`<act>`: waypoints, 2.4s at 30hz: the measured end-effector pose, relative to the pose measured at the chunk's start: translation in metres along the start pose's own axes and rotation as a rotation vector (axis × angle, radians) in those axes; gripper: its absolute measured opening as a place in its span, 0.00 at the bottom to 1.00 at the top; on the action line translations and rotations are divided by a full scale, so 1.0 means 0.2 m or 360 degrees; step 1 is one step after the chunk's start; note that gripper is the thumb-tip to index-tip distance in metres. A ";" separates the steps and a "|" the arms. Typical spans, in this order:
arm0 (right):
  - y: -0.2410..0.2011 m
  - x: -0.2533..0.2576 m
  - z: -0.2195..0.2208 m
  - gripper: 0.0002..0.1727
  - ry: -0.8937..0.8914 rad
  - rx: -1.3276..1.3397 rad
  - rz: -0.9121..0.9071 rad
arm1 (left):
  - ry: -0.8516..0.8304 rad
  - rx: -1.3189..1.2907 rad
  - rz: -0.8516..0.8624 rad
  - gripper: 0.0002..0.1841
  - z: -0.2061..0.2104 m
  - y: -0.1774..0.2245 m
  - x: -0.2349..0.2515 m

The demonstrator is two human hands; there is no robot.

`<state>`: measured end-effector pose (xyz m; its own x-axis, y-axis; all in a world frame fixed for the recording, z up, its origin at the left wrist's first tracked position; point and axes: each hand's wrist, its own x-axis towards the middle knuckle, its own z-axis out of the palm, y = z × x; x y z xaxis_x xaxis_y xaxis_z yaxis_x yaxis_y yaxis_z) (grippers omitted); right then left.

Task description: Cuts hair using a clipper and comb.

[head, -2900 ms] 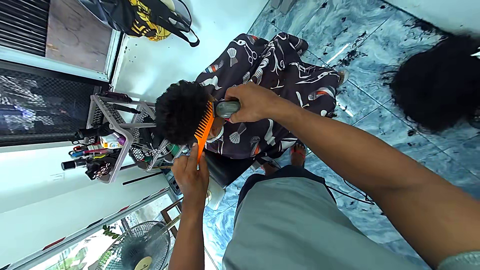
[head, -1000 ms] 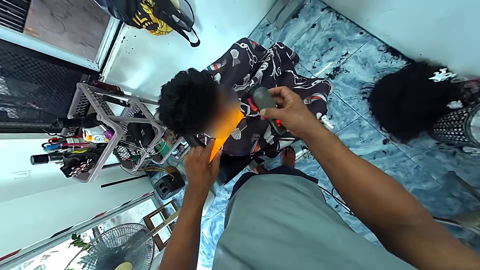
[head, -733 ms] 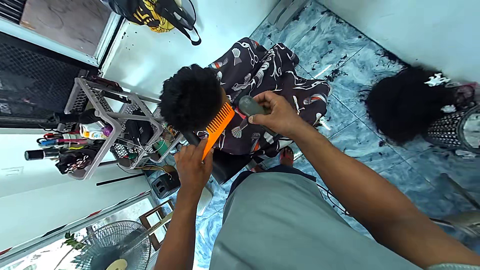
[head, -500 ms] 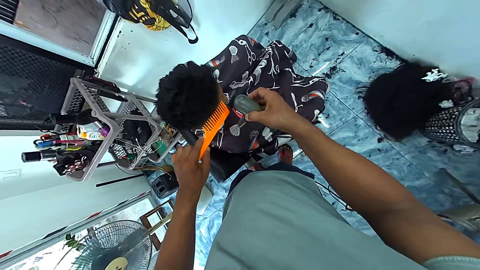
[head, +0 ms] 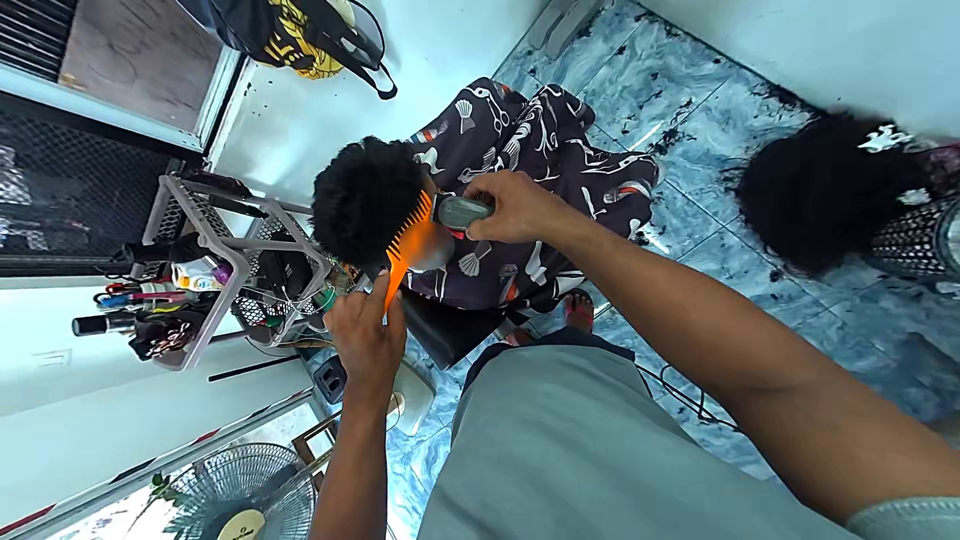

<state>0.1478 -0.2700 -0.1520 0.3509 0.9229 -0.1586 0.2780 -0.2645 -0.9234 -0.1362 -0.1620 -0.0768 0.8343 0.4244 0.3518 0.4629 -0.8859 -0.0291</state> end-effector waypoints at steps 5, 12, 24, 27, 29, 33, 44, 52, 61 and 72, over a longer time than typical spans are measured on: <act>-0.04 0.00 -0.01 0.25 -0.0022 0.0016 -0.0031 | 0.0012 0.0028 -0.0002 0.18 0.01 -0.01 0.00; -0.08 0.00 -0.01 0.24 -0.0006 0.0164 -0.0125 | 0.0040 0.0017 0.0013 0.18 0.03 -0.02 0.00; -0.20 -0.09 -0.09 0.28 0.0149 -0.0375 -0.0038 | 0.0257 -0.0512 -0.0095 0.18 0.16 -0.20 -0.11; -0.26 -0.08 -0.07 0.26 0.0155 -0.0524 -0.0061 | 0.0344 -0.0416 0.0000 0.17 0.15 -0.22 -0.09; -0.29 -0.08 -0.07 0.26 0.0161 -0.0578 -0.0058 | 0.0386 -0.0362 0.0053 0.17 0.15 -0.24 -0.08; -0.35 -0.10 -0.05 0.25 0.0178 -0.0689 -0.0037 | 0.0455 -0.0341 0.0118 0.16 0.16 -0.26 -0.07; -0.54 -0.14 0.01 0.24 0.0168 -0.0935 -0.0026 | 0.0485 -0.0405 0.0179 0.17 0.19 -0.29 -0.07; -0.68 -0.20 0.09 0.23 0.0155 -0.1076 -0.0024 | 0.0509 -0.0467 0.0212 0.16 0.21 -0.31 -0.06; -0.71 -0.22 0.16 0.24 0.0166 -0.1024 -0.0174 | 0.0519 -0.0507 0.0265 0.16 0.23 -0.33 -0.06; -0.29 -0.25 0.08 0.29 0.0464 -0.0405 0.0213 | 0.0300 -0.0690 0.0102 0.17 0.32 -0.25 -0.12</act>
<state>0.1009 -0.2959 -0.0966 0.6277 0.7672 -0.1320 0.4123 -0.4714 -0.7797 -0.1600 -0.1167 -0.1444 0.7697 0.3607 0.5267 0.2114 -0.9225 0.3229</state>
